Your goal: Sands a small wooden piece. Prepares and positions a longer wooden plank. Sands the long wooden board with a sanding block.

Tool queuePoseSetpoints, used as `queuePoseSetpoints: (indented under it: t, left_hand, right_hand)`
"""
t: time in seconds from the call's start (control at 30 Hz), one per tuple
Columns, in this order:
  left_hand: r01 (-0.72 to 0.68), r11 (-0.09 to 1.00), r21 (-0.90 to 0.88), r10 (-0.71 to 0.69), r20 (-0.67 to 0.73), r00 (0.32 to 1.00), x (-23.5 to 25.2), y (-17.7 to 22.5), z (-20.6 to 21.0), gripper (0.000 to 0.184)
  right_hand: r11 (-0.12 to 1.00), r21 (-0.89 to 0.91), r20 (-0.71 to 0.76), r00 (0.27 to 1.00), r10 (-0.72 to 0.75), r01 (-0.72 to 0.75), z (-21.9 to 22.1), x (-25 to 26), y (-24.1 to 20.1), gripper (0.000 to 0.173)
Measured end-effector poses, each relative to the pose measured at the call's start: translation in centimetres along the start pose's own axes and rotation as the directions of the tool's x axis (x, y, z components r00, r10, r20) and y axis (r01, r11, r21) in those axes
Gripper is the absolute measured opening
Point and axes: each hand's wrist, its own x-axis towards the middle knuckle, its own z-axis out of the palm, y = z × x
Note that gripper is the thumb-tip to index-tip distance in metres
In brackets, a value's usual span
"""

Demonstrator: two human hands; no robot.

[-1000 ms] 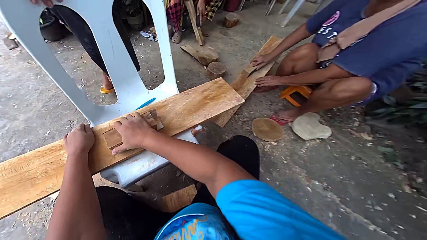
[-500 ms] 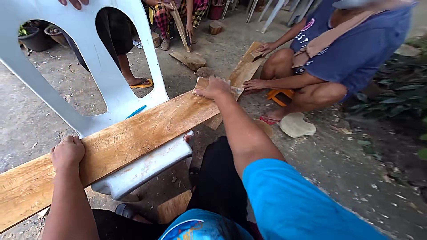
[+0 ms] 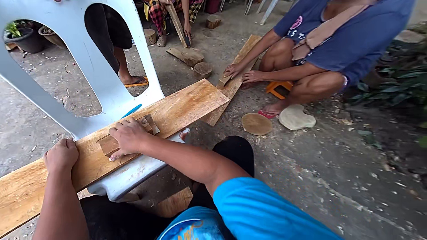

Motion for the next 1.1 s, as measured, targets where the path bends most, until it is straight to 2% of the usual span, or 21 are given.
queuePoseSetpoints:
  t: [0.07, 0.13, 0.23, 0.33, 0.43, 0.5, 0.57, 0.63, 0.73, 0.8, 0.87, 0.97, 1.03, 1.1]
  left_hand:
    - [-0.004, 1.000, -0.003, 0.004, 0.001, 1.000, 0.0, 0.0, 0.0, 0.054]
    - [0.000, 1.000, -0.015, 0.000, -0.004, 1.000, -0.2, 0.2, 0.0, 0.054]
    - [0.014, 1.000, -0.010, -0.014, -0.009, 1.000, -0.3, 0.5, 0.1, 0.053]
    - [0.020, 1.000, -0.005, -0.020, -0.007, 1.000, -0.2, 0.7, 0.1, 0.053]
    - [0.038, 0.999, -0.009, -0.038, -0.006, 0.999, -0.4, 1.0, 0.0, 0.053]
    - [0.046, 0.999, -0.009, -0.046, -0.008, 0.999, -0.2, 1.1, 0.0, 0.053]
    - [0.040, 0.999, -0.009, -0.041, -0.011, 0.999, -0.1, 1.0, 0.2, 0.052]
    - [0.037, 0.999, -0.007, -0.037, -0.014, 0.999, -0.1, 0.7, 0.4, 0.052]
    - [0.034, 0.999, 0.000, -0.034, -0.016, 0.999, 0.0, 0.4, 0.4, 0.053]
    - [0.015, 1.000, -0.010, -0.015, -0.010, 1.000, 0.1, 0.0, 0.4, 0.054]
    - [-0.004, 1.000, -0.014, 0.004, -0.007, 1.000, 0.3, -0.4, 0.5, 0.054]
    - [-0.005, 1.000, -0.024, 0.004, -0.011, 1.000, 0.5, -0.4, 0.6, 0.055]
    - [0.002, 1.000, -0.014, -0.002, -0.010, 1.000, 0.4, -0.1, 0.5, 0.055]
    - [0.003, 1.000, -0.012, -0.003, -0.010, 1.000, 0.2, 0.2, 0.3, 0.054]
  right_hand:
    - [0.993, -0.008, -0.043, 0.992, 0.117, -0.117, -1.3, -3.2, 3.9, 0.080]
    - [0.958, -0.021, -0.103, 0.953, 0.284, -0.288, -2.9, -7.2, 9.3, 0.083]
    - [0.830, -0.032, -0.173, 0.821, 0.545, -0.557, -4.5, -12.4, 18.2, 0.093]
    - [0.717, -0.013, -0.214, 0.702, 0.679, -0.697, -5.4, -15.3, 23.4, 0.099]
    - [0.702, -0.021, -0.205, 0.691, 0.693, -0.712, -5.2, -15.1, 22.7, 0.100]
    - [0.766, -0.029, -0.208, 0.754, 0.624, -0.642, -4.4, -13.7, 19.5, 0.100]
    - [0.872, -0.044, -0.178, 0.863, 0.473, -0.487, -3.0, -11.7, 14.1, 0.097]
    - [0.961, -0.052, -0.144, 0.954, 0.263, -0.273, -1.0, -9.4, 8.0, 0.091]
    - [1.000, -0.026, -0.053, 0.999, 0.000, -0.001, 0.8, -6.5, 1.9, 0.084]
    - [0.999, -0.001, -0.004, 0.999, -0.054, 0.054, 0.8, -6.1, 1.0, 0.082]
    - [0.999, 0.005, -0.047, 0.998, -0.036, 0.037, 0.7, -6.9, 2.6, 0.077]
    - [0.989, -0.028, -0.101, 0.985, 0.141, -0.145, -1.4, -9.3, 7.6, 0.077]
    - [0.939, -0.043, -0.117, 0.935, 0.335, -0.342, -3.3, -11.2, 12.5, 0.083]
    - [0.853, -0.036, -0.151, 0.846, 0.511, -0.521, -4.6, -12.9, 17.6, 0.089]
